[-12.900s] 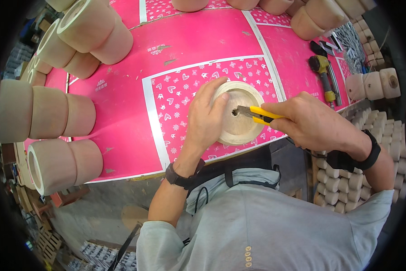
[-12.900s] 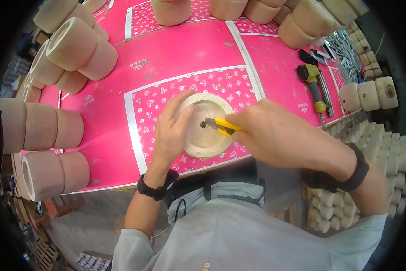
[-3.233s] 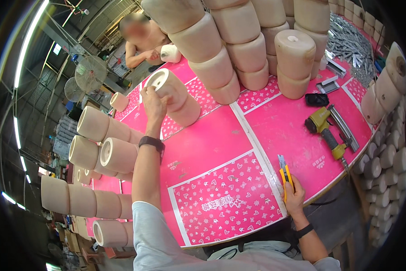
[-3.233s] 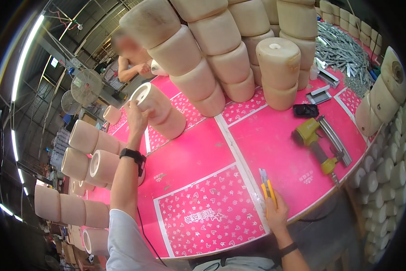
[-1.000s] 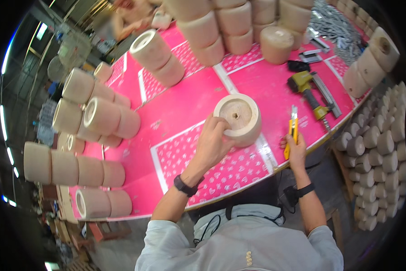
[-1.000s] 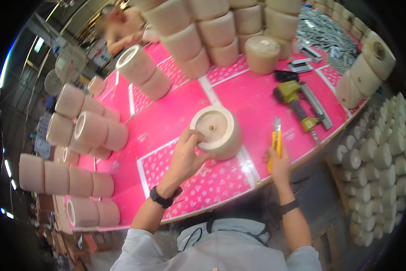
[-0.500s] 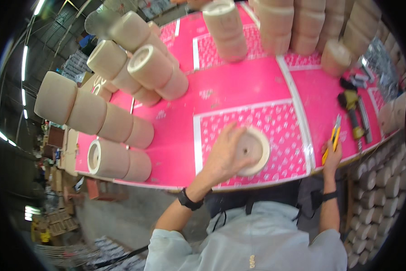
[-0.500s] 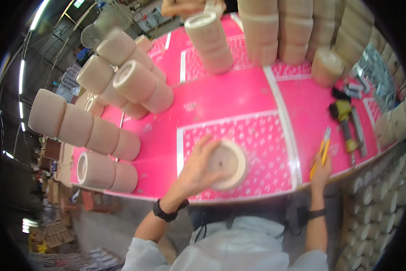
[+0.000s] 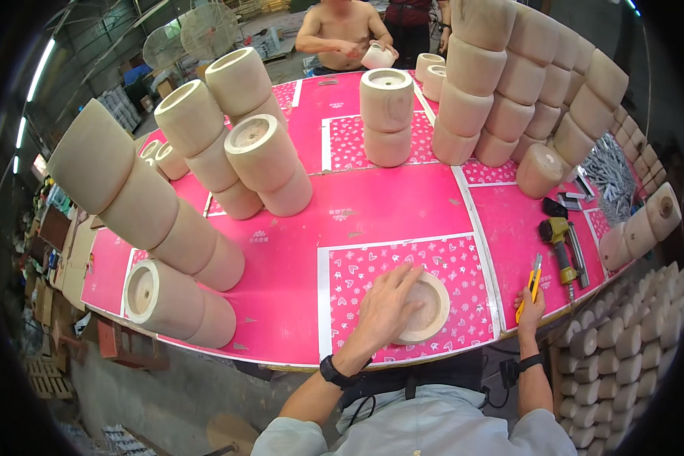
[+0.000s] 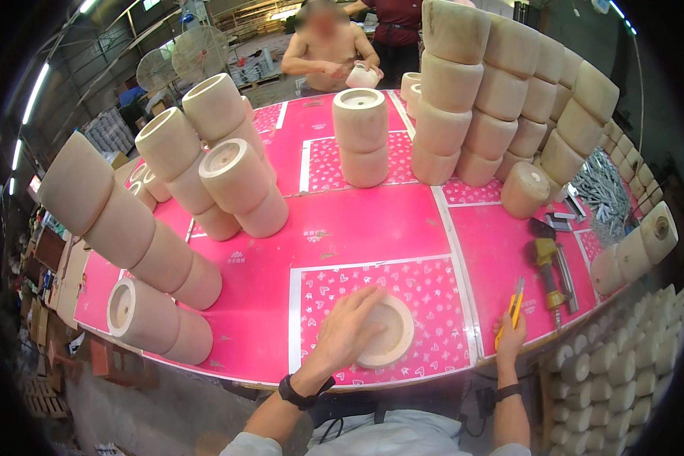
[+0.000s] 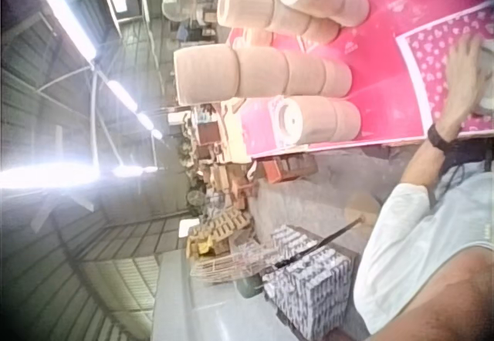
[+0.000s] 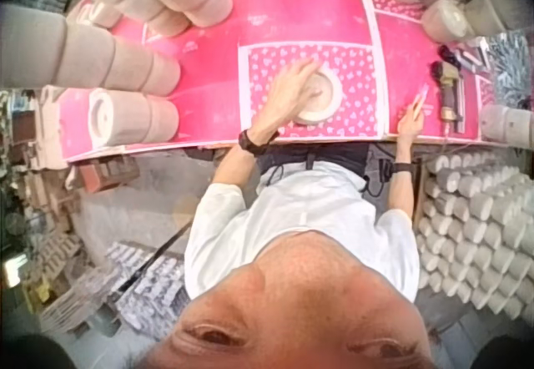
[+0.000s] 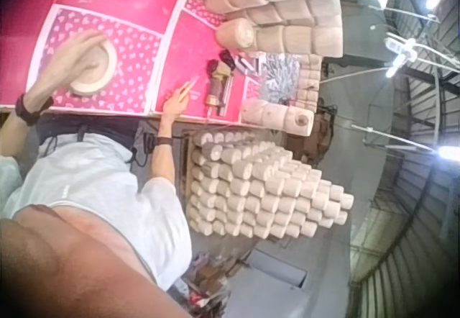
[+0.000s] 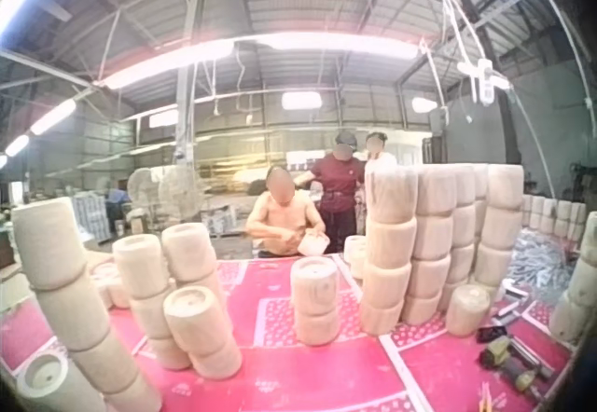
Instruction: Finishing and stacking hollow wooden cylinders using a utility knife.
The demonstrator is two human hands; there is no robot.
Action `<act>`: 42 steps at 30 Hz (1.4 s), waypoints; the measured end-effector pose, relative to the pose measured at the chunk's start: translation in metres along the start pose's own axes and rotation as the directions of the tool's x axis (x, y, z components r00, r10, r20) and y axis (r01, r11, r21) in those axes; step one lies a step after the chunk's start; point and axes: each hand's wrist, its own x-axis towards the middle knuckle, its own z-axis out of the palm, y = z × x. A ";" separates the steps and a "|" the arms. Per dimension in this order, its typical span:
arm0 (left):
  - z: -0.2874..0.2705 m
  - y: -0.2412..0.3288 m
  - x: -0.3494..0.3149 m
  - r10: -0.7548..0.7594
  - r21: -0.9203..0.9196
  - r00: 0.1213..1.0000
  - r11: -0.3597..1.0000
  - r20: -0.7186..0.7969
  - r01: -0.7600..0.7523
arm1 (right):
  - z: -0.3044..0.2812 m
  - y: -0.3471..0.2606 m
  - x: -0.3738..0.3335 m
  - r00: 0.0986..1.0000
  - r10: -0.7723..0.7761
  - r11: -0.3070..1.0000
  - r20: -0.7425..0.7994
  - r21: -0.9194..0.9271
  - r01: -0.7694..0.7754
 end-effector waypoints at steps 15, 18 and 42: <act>0.008 -0.020 0.001 0.012 -0.096 0.999 0.995 -0.052 -0.017 | -0.011 -0.015 0.015 0.967 0.229 0.972 0.107 0.018 -0.232; 0.007 -0.029 0.000 -0.102 -0.418 0.994 0.905 -0.033 0.079 | -0.003 -0.069 0.008 0.953 0.256 0.966 0.164 0.005 -0.260; 0.024 -0.040 -0.002 -0.261 -0.724 0.965 0.671 -0.026 0.163 | 0.104 -0.263 -0.086 0.260 0.161 0.613 0.952 -0.303 0.729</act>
